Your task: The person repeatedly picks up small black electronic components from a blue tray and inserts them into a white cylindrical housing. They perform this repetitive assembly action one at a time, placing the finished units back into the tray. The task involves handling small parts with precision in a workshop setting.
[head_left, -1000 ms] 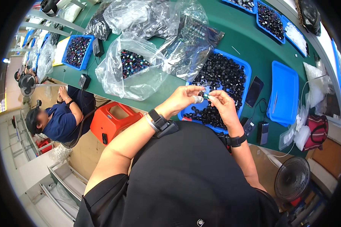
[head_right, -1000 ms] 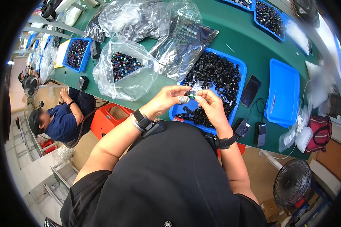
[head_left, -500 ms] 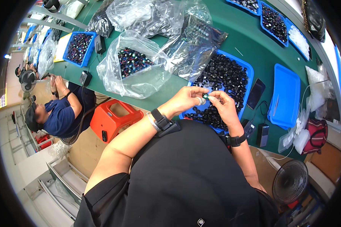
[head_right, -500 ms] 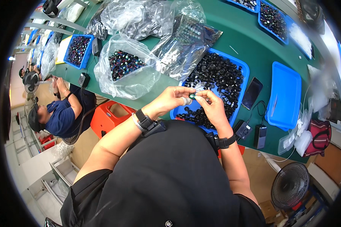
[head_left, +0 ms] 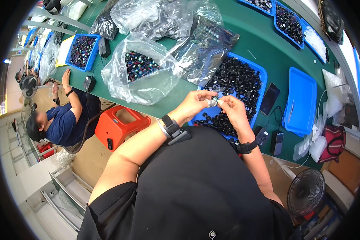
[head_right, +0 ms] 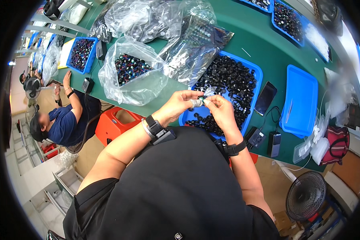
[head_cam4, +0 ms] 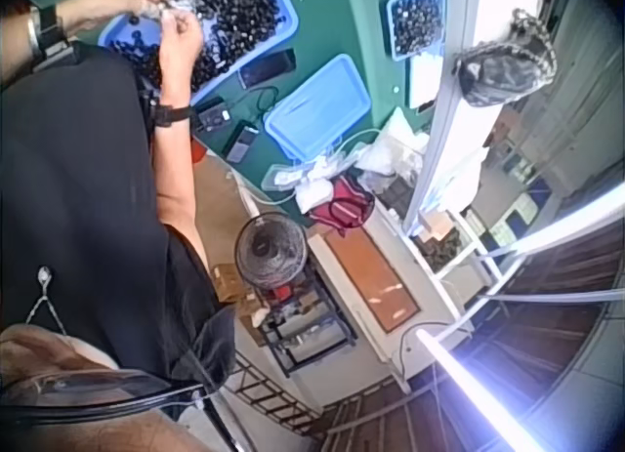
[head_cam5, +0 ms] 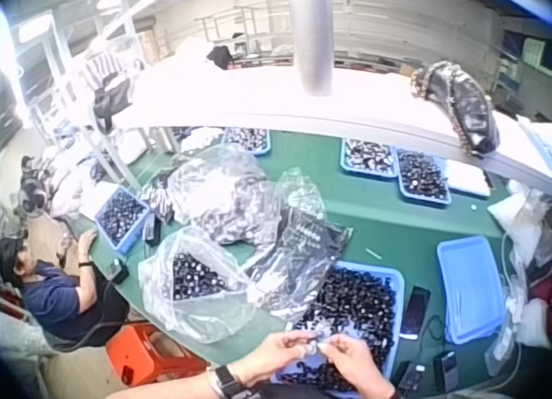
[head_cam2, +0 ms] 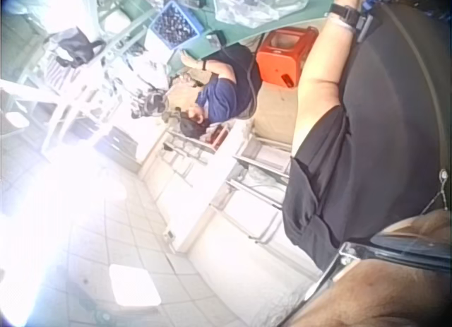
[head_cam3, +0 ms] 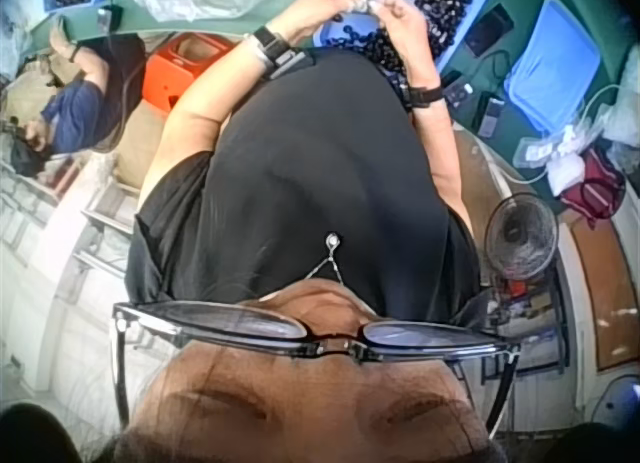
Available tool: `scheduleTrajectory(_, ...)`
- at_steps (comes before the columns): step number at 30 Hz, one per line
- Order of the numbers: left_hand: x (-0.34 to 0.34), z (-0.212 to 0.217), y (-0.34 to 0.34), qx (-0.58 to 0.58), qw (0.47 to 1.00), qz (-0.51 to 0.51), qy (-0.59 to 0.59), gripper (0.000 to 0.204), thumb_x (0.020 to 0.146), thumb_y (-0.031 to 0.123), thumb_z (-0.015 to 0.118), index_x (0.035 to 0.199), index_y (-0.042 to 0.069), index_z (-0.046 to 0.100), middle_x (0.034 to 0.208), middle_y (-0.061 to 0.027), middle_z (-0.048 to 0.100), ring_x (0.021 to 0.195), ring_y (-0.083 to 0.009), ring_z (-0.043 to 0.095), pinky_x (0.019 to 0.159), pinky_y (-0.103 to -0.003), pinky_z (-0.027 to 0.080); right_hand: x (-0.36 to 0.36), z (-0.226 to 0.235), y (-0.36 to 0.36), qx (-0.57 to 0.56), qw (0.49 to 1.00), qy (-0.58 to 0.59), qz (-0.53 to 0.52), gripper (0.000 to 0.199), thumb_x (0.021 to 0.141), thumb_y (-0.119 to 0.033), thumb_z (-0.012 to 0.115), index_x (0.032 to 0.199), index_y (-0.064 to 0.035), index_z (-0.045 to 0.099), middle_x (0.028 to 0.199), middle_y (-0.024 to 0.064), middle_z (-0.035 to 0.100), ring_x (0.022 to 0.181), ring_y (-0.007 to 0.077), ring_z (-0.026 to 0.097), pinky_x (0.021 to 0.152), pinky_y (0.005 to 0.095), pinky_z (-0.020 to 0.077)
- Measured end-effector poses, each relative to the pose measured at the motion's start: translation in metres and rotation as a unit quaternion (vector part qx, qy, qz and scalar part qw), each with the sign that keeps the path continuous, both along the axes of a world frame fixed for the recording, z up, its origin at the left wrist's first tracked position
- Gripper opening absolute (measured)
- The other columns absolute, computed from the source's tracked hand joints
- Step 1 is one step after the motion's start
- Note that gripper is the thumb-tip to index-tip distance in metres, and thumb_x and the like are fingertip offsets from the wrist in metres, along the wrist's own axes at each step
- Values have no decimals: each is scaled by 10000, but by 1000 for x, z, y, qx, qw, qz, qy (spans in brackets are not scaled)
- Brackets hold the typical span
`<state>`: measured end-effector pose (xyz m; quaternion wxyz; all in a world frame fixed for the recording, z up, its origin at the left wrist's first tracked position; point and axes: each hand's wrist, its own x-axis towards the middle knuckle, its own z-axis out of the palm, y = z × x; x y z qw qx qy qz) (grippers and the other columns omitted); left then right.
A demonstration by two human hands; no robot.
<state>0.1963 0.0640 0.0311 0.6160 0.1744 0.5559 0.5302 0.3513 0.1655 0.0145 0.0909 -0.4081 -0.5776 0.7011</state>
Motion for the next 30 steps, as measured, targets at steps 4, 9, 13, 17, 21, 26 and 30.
scheduleTrajectory(4,-2,-4,1,2,1000,10,-16,400,773,-87,522,1169,-45,562,1044,-103,607,919,-130,582,811,-244,470,-2,0,0,111,994,4,16,98,851,-104,622,884,-12,611,781,8,612,666,58,515,587,201,402)
scheduleTrajectory(9,-2,-1,0,0,1000,3,-3,364,794,-56,565,1158,-40,570,1027,-97,617,905,-133,594,809,-242,479,-2,0,5,-19,999,18,18,98,850,-94,619,894,-6,612,786,18,622,660,57,511,581,200,398)
scheduleTrajectory(13,-2,-12,-2,13,1000,-2,-3,344,814,-13,607,1155,-41,569,1017,-96,625,905,-137,603,815,-245,485,-2,5,8,-58,998,10,15,97,855,-92,612,896,-4,612,788,21,625,673,57,529,579,195,399)
scheduleTrajectory(17,-1,-6,1,14,1000,7,7,338,827,20,631,1152,-44,565,1005,-100,631,890,-139,610,809,-248,491,0,-7,1,27,999,21,12,116,869,-102,594,929,-6,619,800,21,631,685,62,543,586,199,413)
scheduleTrajectory(21,0,-10,1,-6,1000,9,15,303,841,38,628,1125,-48,569,984,-97,638,869,-137,611,799,-252,495,-3,0,-6,111,994,-16,17,157,858,-111,613,957,6,646,795,53,664,717,94,599,640,244,462)
scheduleTrajectory(26,5,-13,1,-15,996,-12,86,236,859,42,606,1073,-52,575,947,-89,644,827,-131,607,762,-256,502,-7,20,-13,149,983,-84,59,166,848,-118,590,945,4,647,729,99,666,645,122,615,607,258,468)
scheduleTrajectory(30,8,-26,0,1,972,-8,233,198,862,28,586,1044,-47,573,914,-86,643,788,-122,603,695,-261,505,-12,23,-29,259,959,-102,46,148,813,-142,606,871,-13,648,667,129,641,565,240,616,560,322,474)
